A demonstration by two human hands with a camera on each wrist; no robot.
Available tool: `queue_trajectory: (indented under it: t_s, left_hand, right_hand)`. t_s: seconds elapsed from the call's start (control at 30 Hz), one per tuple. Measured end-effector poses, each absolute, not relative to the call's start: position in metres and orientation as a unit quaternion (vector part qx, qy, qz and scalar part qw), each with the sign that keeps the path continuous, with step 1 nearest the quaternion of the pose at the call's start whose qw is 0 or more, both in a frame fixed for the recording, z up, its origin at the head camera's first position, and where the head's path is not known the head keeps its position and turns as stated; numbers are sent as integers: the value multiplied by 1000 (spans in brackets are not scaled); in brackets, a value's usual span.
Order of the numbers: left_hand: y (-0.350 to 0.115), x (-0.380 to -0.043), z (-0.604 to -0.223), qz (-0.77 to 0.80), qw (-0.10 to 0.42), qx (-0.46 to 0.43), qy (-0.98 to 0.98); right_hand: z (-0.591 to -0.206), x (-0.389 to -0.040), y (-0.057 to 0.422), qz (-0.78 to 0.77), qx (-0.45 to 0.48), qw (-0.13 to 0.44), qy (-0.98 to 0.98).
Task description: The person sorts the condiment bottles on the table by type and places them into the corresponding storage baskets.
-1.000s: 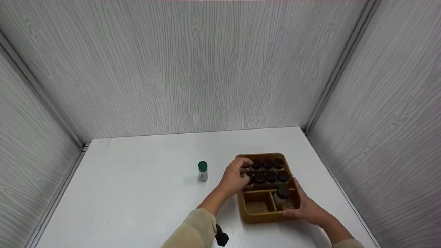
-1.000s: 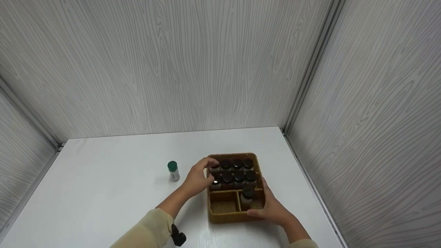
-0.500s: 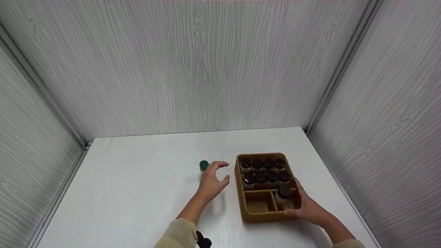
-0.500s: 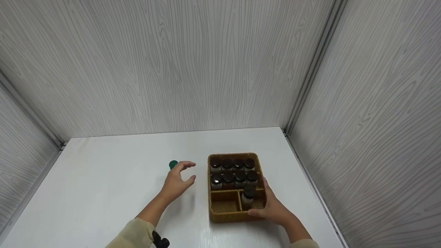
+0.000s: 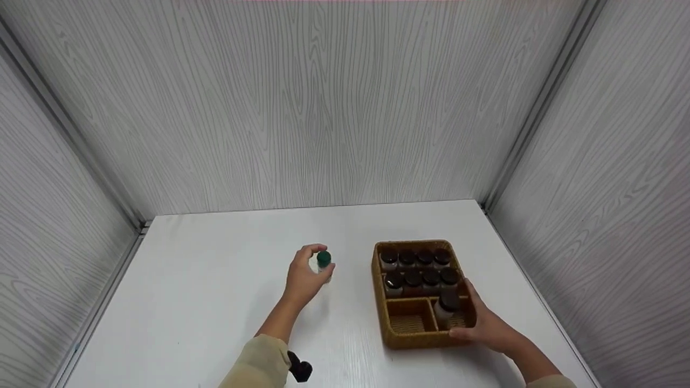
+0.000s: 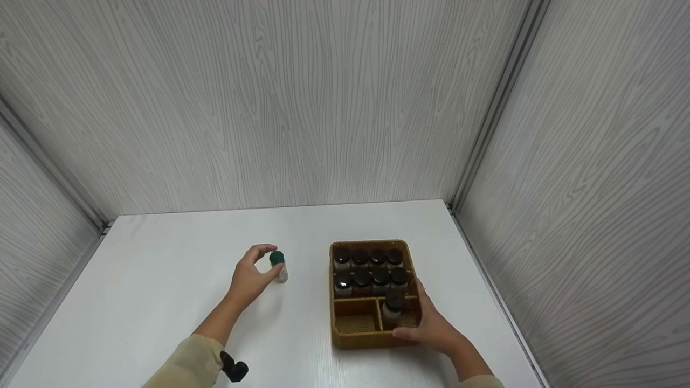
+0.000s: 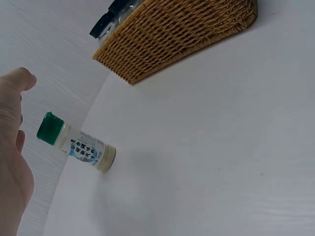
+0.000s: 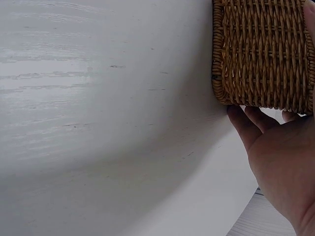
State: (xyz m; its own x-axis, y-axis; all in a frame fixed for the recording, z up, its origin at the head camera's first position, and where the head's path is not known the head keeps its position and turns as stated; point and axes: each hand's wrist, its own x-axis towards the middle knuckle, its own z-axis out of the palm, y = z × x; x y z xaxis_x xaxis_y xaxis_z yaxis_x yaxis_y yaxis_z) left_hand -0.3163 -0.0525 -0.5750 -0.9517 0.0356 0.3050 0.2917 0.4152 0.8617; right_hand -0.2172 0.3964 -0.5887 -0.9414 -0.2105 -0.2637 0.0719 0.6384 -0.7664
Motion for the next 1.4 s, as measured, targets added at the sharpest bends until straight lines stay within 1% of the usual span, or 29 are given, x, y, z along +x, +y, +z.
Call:
queue_trajectory:
  t_s: [0.13,0.5,0.93,1.17,1.4]
  left_hand:
    - [-62,-323,-574,-537,105,-91,-832]
    - [-83,-336,-580,-545,37,-85,-833]
    - [-76,-344,-580,-537,-17,-78,-840]
    - [-73,-341,-590,-527,-5,-76,-847]
    - [-72,-341,-591,-523,6,-57,-851]
  right_hand:
    - [-587,-219,398,-422,-45,164,890]
    - [-585,-218,400,-432,-53,165,885]
    - [-586,-216,399,-431,-54,172,884]
    - [-586,-216,397,-430,-58,169,885]
    - [-586,-218,398,-434,-64,161,884]
